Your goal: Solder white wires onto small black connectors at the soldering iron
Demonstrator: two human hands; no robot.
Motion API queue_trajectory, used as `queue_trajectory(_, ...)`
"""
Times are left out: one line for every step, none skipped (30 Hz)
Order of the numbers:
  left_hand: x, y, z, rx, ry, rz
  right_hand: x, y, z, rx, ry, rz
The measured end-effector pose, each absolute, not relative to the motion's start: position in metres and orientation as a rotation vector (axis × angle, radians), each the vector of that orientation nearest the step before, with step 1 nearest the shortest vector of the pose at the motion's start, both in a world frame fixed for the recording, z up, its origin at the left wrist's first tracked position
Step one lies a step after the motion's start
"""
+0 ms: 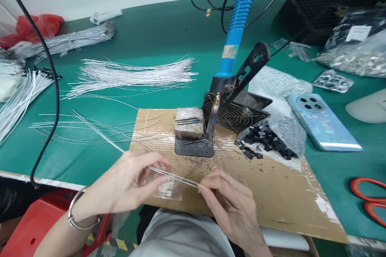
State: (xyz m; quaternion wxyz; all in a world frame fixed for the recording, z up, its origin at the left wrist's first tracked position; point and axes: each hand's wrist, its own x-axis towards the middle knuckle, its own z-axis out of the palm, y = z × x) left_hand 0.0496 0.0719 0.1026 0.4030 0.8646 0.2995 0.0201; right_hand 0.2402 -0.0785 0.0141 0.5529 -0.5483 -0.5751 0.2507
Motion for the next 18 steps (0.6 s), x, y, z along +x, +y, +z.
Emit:
queue_trajectory(0.055, 0.066, 0.102, 2.197, 0.712, 0.009, 0.240, -0.077, 0.014, -1.290, -1.382, 0.591)
queue_trajectory(0.061, 0.059, 0.101, 2.205, 0.674, -0.027, 0.240, -0.076, 0.015, -1.285, -1.401, 0.584)
queue_trajectory(0.066, 0.053, 0.099, 2.209, 0.648, -0.043, 0.239, -0.075, 0.015, -1.284, -1.417, 0.579)
queue_trajectory(0.071, 0.047, 0.096, 2.209, 0.644, -0.031, 0.239, -0.075, 0.014, -1.286, -1.426, 0.572)
queue_trajectory(0.074, 0.042, 0.092, 2.203, 0.655, -0.006, 0.240, -0.074, 0.014, -1.291, -1.429, 0.568)
queue_trajectory(0.077, 0.038, 0.087, 2.187, 0.674, 0.013, 0.240, -0.074, 0.013, -1.298, -1.425, 0.571)
queue_trajectory(0.079, 0.035, 0.082, 2.160, 0.699, 0.028, 0.241, -0.074, 0.013, -1.305, -1.414, 0.580)
queue_trajectory(0.080, 0.033, 0.077, 2.120, 0.731, 0.036, 0.242, -0.075, 0.012, -1.310, -1.400, 0.598)
queue_trajectory(0.080, 0.032, 0.073, 2.072, 0.766, 0.037, 0.244, -0.076, 0.012, -1.312, -1.380, 0.631)
queue_trajectory(0.080, 0.031, 0.069, 2.020, 0.800, 0.037, 0.245, -0.077, 0.011, -1.310, -1.353, 0.676)
queue_trajectory(0.080, 0.031, 0.066, 1.970, 0.833, 0.038, 0.246, -0.078, 0.010, -1.303, -1.322, 0.731)
queue_trajectory(0.080, 0.031, 0.063, 1.925, 0.861, 0.045, 0.247, -0.079, 0.010, -1.292, -1.287, 0.783)
queue_trajectory(0.080, 0.031, 0.061, 1.887, 0.880, 0.049, 0.248, -0.080, 0.009, -1.280, -1.253, 0.826)
queue_trajectory(0.081, 0.031, 0.060, 1.853, 0.891, 0.045, 0.248, -0.080, 0.009, -1.273, -1.222, 0.856)
queue_trajectory(0.082, 0.031, 0.059, 1.822, 0.895, 0.044, 0.248, -0.080, 0.009, -1.271, -1.198, 0.870)
queue_trajectory(0.083, 0.031, 0.059, 1.792, 0.897, 0.045, 0.247, -0.079, 0.008, -1.276, -1.183, 0.869)
queue_trajectory(0.085, 0.031, 0.059, 1.761, 0.898, 0.048, 0.245, -0.078, 0.008, -1.286, -1.175, 0.858)
queue_trajectory(0.087, 0.030, 0.059, 1.731, 0.898, 0.056, 0.243, -0.077, 0.007, -1.297, -1.174, 0.838)
